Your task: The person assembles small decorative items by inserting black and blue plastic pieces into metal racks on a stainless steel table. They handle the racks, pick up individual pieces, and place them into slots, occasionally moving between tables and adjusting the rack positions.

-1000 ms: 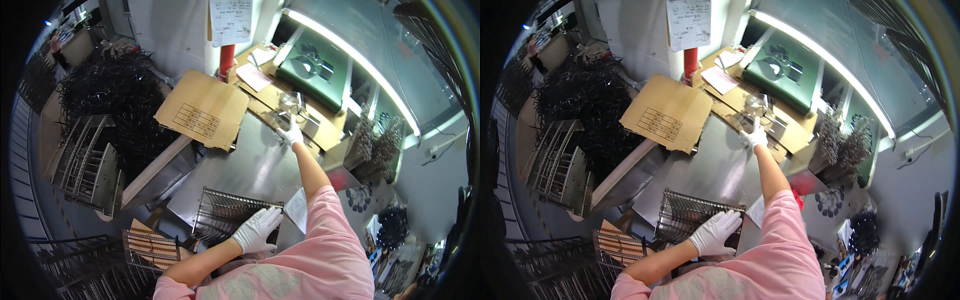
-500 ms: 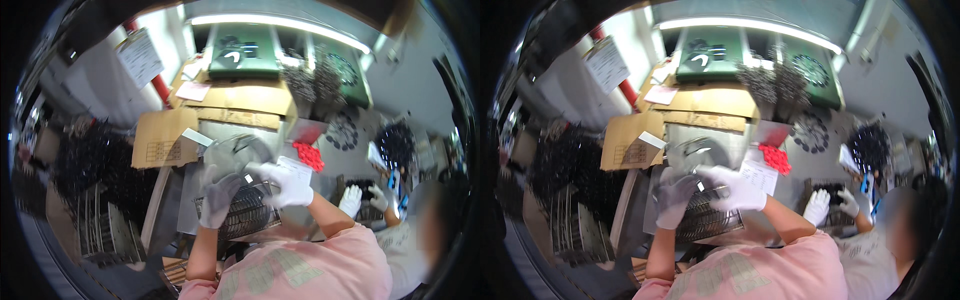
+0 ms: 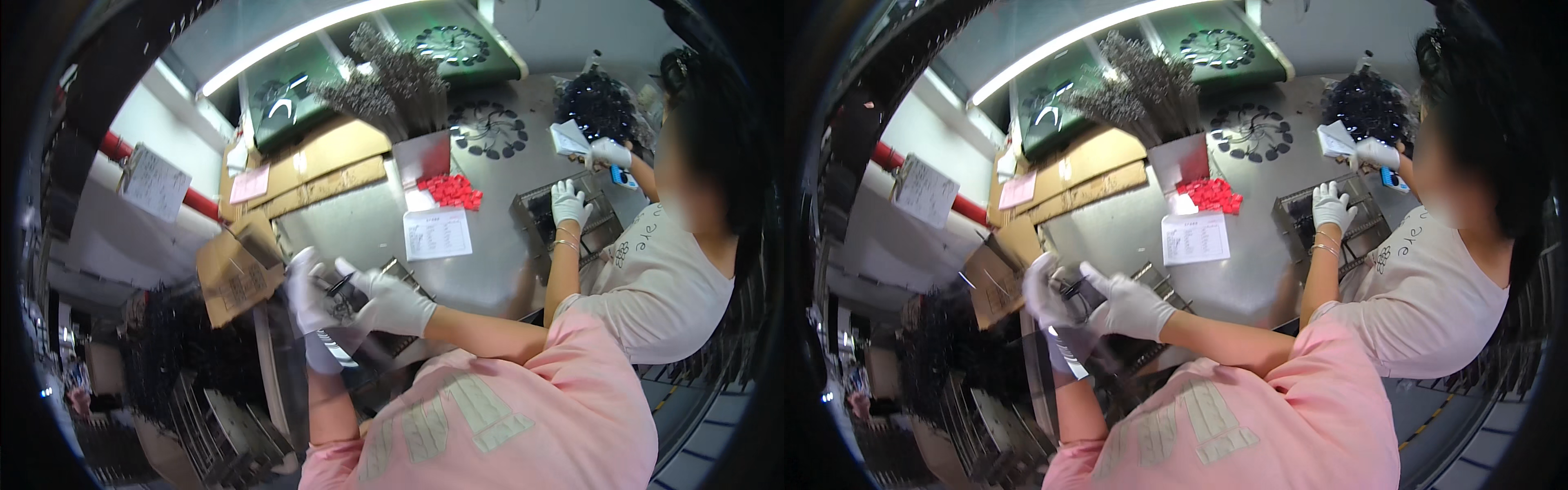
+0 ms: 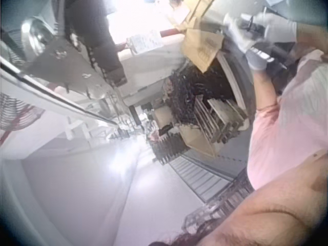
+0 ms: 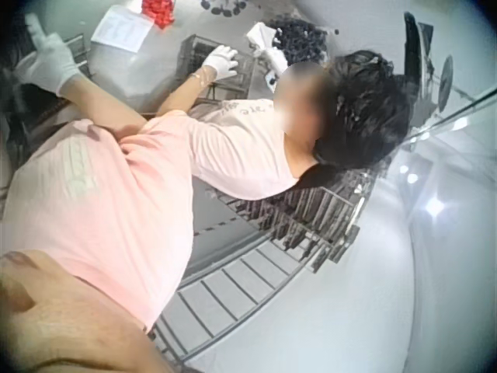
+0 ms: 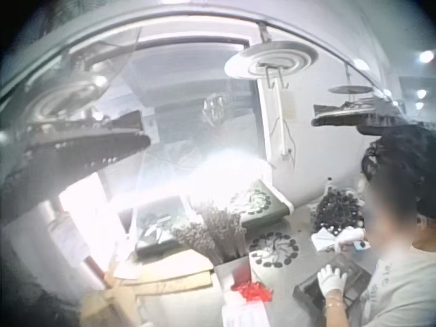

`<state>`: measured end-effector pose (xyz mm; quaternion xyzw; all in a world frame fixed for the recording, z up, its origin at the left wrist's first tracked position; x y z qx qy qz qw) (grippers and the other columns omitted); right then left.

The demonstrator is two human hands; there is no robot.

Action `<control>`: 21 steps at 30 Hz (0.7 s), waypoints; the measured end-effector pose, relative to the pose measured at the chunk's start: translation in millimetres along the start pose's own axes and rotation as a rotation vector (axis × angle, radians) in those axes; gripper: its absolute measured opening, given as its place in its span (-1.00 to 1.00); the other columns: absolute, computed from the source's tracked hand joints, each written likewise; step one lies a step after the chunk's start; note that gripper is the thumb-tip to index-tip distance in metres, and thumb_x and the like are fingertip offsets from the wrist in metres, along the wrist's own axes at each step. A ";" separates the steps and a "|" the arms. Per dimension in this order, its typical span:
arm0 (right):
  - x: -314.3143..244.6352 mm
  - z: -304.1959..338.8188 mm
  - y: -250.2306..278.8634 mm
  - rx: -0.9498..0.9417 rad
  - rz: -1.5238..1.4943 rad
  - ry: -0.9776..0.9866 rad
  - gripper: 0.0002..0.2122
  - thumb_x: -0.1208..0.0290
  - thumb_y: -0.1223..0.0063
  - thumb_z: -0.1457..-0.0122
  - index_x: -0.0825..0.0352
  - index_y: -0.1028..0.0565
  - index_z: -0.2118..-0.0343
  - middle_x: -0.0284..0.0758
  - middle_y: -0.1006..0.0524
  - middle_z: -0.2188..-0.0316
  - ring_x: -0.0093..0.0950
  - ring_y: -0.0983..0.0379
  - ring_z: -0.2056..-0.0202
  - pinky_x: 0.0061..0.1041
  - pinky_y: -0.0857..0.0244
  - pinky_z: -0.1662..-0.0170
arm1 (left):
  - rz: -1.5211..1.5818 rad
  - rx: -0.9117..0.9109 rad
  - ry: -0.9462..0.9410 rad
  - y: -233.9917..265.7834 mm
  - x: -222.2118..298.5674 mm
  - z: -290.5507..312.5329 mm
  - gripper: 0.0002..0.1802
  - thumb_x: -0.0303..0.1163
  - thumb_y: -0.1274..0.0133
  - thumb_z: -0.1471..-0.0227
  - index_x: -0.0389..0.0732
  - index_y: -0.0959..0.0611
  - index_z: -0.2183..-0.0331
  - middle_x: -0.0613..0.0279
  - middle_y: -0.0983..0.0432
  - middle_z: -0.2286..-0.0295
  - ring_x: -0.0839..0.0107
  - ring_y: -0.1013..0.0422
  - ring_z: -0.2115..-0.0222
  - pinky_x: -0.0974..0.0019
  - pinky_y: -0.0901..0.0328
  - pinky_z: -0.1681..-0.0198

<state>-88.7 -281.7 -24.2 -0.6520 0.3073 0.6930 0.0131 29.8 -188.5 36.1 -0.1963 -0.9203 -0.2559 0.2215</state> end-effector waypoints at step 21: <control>178.3 40.0 0.1 -0.318 -0.537 -0.606 -0.37 -0.08 0.15 -0.37 0.01 -0.07 -0.42 -0.36 -0.49 0.16 -0.54 -0.47 0.35 -0.46 -0.45 0.19 | 1.054 1.024 0.015 462.9 21.5 47.4 -0.46 0.05 0.02 -0.03 -0.25 -0.33 0.22 -0.11 -0.22 0.07 0.02 -0.17 0.01 0.02 -0.11 0.15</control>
Point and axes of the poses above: each hand's wrist, its own z-axis away from the middle knuckle, its own y-axis out of the back of the hand, x = y × z, the point moved 5 cm from there along -z, towards the middle knuckle
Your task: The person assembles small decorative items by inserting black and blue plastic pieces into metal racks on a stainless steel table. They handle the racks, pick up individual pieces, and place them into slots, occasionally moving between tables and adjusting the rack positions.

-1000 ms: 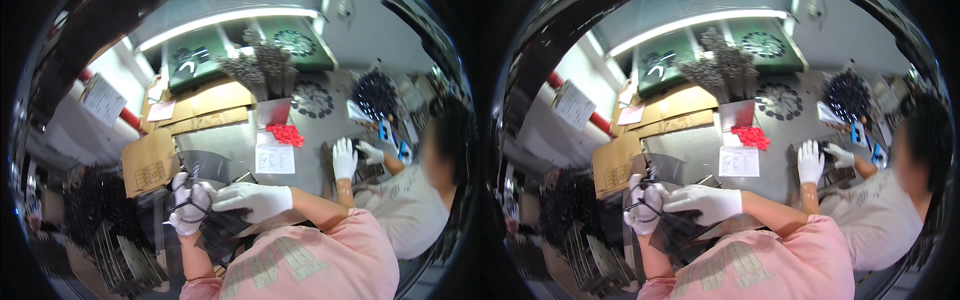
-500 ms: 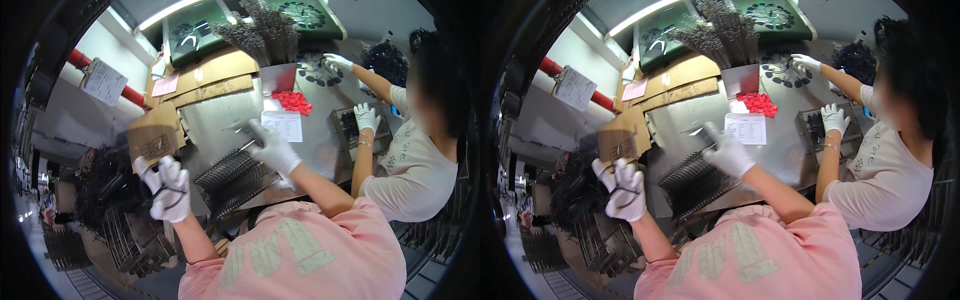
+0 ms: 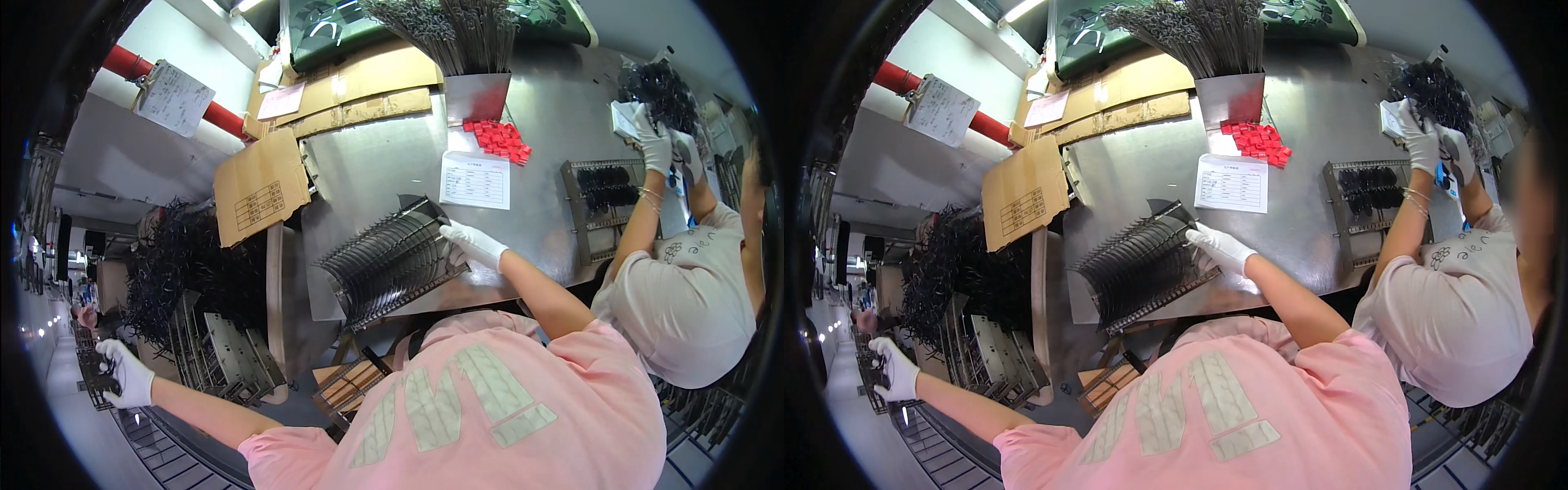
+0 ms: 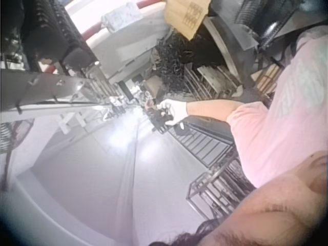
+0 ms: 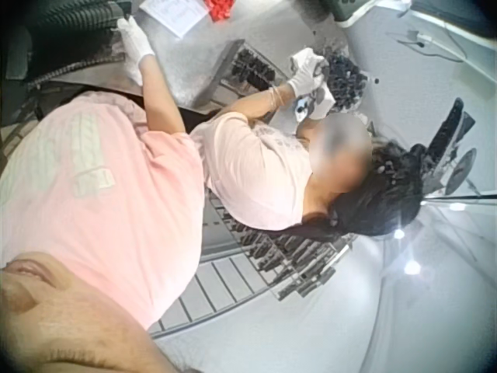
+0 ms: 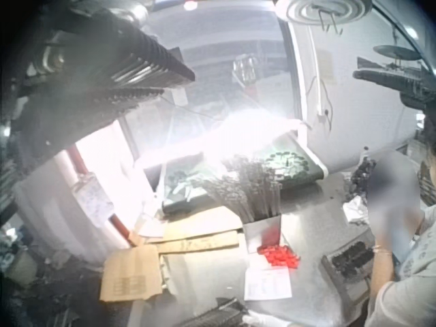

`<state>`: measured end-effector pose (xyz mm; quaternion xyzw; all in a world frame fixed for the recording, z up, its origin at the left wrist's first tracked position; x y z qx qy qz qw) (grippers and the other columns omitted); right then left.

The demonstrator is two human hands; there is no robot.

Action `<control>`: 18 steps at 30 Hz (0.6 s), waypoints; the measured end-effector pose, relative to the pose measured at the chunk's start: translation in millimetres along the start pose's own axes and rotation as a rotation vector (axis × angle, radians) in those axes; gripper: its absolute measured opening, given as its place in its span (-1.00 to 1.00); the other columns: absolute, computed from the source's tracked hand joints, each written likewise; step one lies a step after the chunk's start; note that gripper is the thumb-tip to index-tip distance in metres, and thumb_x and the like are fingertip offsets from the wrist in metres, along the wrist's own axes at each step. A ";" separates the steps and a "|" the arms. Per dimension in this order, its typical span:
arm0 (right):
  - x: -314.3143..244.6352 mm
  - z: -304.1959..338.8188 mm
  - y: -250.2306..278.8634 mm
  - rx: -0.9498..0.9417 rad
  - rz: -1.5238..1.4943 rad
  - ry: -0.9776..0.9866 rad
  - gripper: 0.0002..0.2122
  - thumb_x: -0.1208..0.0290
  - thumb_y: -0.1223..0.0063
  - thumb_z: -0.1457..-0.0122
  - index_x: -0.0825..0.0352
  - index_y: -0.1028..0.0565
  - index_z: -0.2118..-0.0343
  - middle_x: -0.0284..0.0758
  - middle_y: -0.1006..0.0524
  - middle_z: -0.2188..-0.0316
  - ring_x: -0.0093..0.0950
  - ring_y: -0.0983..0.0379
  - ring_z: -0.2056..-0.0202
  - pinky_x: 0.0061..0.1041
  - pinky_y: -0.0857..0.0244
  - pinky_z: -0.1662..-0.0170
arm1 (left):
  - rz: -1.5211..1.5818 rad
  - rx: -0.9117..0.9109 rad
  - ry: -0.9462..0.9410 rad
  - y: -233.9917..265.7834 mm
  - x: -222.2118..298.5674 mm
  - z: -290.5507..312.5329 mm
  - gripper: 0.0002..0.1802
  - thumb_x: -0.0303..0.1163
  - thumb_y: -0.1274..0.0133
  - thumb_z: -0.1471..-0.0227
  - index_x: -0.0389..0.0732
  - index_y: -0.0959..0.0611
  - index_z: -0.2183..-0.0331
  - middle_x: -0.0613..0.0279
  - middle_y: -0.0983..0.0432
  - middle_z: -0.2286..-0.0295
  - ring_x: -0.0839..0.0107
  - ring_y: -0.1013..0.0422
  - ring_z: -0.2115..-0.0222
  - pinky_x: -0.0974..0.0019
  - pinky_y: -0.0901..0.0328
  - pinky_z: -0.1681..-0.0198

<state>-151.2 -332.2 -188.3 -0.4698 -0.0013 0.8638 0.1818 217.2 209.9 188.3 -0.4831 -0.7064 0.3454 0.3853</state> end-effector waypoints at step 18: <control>-140.4 53.9 -76.5 0.485 1.229 1.069 0.06 0.05 -0.46 0.13 0.28 -0.03 -0.39 -0.02 -0.48 0.02 -0.09 -0.47 0.01 -0.22 -0.31 -0.12 | 0.076 -0.064 0.982 -31.3 -236.3 216.9 -0.46 -0.25 -0.26 0.19 -0.08 -0.39 0.16 0.04 -0.21 0.03 0.25 -0.21 0.09 0.27 -0.21 0.13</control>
Point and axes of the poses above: each hand's wrist, its own z-axis away from the middle knuckle, its own y-axis out of the back of the hand, x = y × z, the point moved 5 cm from there along -z, towards the middle knuckle
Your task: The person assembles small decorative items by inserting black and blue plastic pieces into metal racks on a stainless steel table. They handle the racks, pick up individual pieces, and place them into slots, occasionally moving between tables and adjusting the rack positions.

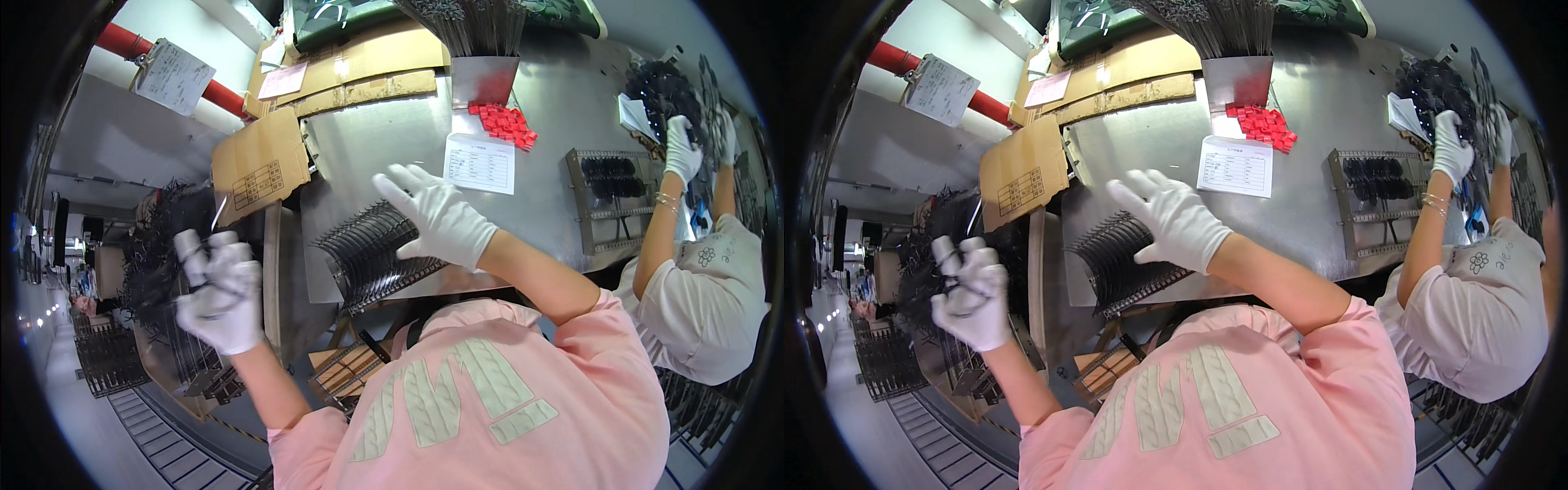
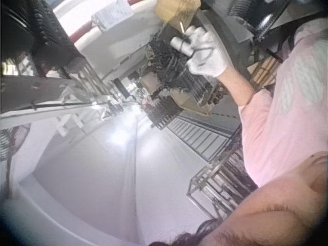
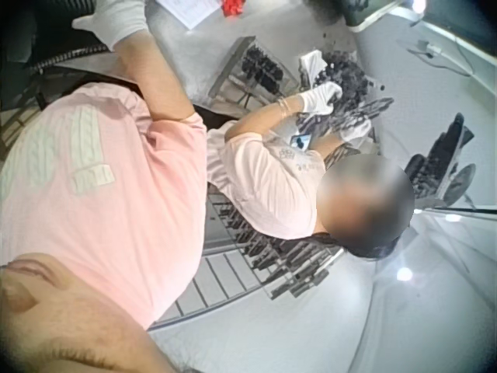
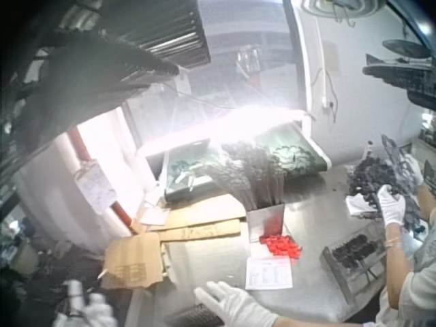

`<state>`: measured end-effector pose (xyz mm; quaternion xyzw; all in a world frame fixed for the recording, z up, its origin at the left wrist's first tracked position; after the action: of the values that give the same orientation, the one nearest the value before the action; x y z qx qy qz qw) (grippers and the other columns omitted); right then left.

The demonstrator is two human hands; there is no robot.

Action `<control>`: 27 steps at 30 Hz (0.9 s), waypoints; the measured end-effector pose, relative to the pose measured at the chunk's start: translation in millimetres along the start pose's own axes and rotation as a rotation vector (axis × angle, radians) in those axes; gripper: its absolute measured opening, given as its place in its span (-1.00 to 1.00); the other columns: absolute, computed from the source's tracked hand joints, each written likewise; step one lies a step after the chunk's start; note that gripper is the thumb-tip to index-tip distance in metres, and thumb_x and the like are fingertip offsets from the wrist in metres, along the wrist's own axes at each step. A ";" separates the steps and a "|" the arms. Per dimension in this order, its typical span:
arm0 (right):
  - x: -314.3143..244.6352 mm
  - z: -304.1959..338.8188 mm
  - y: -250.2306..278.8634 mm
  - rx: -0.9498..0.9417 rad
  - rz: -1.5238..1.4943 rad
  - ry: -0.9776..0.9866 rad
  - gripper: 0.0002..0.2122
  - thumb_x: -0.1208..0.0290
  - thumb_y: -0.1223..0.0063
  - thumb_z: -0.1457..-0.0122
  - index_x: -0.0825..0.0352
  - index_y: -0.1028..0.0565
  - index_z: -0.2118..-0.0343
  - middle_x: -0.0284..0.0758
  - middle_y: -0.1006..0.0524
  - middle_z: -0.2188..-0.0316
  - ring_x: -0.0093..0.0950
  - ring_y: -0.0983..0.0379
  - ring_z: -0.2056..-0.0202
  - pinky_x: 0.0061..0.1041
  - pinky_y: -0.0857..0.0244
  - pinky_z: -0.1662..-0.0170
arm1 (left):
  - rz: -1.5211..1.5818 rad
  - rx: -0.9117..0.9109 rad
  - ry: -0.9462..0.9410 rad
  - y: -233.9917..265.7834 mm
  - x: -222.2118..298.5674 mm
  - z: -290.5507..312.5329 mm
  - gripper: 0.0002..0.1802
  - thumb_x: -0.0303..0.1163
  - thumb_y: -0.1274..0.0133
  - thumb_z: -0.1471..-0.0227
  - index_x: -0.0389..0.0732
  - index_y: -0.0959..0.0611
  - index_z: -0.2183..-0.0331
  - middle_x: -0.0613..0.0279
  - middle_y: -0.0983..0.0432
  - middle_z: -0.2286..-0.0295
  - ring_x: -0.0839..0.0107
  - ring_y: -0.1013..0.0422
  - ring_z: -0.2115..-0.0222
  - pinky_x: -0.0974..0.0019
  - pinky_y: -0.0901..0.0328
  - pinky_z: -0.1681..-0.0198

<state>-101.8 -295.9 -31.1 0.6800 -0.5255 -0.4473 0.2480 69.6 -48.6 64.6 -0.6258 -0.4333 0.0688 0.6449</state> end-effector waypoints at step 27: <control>83.7 120.9 -90.3 -0.676 -1.317 -1.018 -0.29 -0.16 0.14 -0.33 0.01 0.02 -0.44 -0.22 -0.55 0.04 -0.33 -0.52 0.09 -0.36 -0.38 -0.04 | -0.195 0.151 0.489 32.8 -110.8 46.9 -0.02 0.07 -0.24 0.15 -0.10 -0.28 -0.24 -0.19 -0.36 0.14 0.19 -0.34 0.24 0.23 -0.29 0.12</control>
<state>-158.4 -328.9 -190.8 0.4536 0.0842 -0.8769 -0.1347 -13.9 -76.6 -23.6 -0.5294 -0.3165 -0.1148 0.7787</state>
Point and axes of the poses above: each hand's wrist, its own z-axis away from the middle knuckle, its own y-axis out of the back of the hand, x = y × z, the point moved 5 cm from there along -z, towards the middle knuckle
